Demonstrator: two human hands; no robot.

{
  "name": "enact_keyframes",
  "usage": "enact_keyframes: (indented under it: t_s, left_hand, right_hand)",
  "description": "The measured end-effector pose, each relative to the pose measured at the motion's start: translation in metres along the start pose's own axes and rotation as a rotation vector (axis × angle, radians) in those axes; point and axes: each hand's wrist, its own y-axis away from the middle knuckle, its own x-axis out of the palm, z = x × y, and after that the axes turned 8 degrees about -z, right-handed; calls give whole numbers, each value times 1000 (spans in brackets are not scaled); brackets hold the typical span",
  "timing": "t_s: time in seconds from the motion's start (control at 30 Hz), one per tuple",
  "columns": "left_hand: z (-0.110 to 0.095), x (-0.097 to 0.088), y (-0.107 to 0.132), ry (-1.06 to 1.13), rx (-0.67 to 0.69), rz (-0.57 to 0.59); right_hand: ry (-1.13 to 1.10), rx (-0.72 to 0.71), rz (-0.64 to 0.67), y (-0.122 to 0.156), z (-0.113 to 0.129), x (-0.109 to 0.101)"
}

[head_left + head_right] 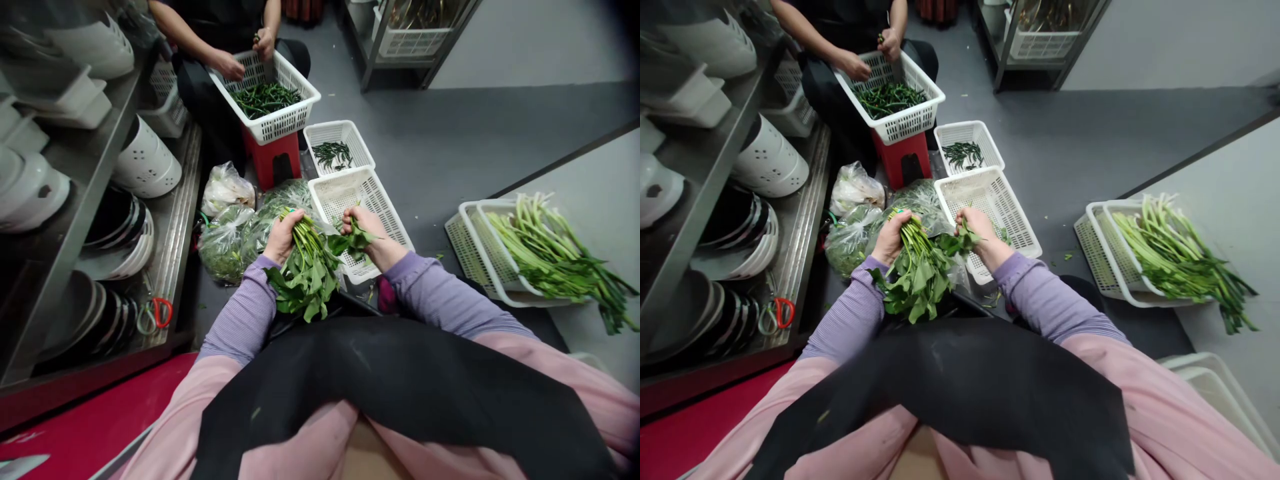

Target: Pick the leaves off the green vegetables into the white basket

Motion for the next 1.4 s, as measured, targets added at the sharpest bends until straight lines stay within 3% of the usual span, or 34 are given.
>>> enact_keyframes:
  t_s: [0.1, 0.2, 0.27, 0.37, 0.47, 0.63, 0.7, 0.83, 0.9, 1.0, 1.17, 1.4]
  left_hand:
    - [1, -1, -4, 19, -51, -19]
    - [5, -1, -8, 38, -86, 38]
    - [7, 0, -8, 36, -91, 85]
    - [9, 0, -8, 30, -71, 111]
    - [10, 1, -7, 14, -77, 103]
    - [8, 4, -1, -21, -124, 117]
    - [6, 5, 0, -41, -129, 98]
    - [5, 4, 1, -83, -133, 112]
    - [5, 3, 2, -67, -130, 147]
    - [6, 3, 4, -20, -113, 167]
    - [5, 5, 7, -6, -61, 180]
    - [7, 5, 6, 12, -8, 203]
  right_hand:
    - [232, -206, 71, 11, 7, -8]
    - [566, -419, 93, 27, 6, 5]
    - [691, -439, 71, 32, 3, 15]
    - [704, -379, 88, 28, 0, 22]
    - [703, -326, 119, 22, 2, 17]
    - [876, -387, 64, 18, 17, 6]
    - [782, -289, 127, 18, 22, 4]
    - [302, 152, 387, 21, 25, 1]
    - [94, 273, 448, 24, 21, 0]
    - [-51, 306, 470, 27, 13, -2]
    - [-24, 276, 510, 28, 12, -7]
    - [-165, 388, 479, 33, 5, -5]
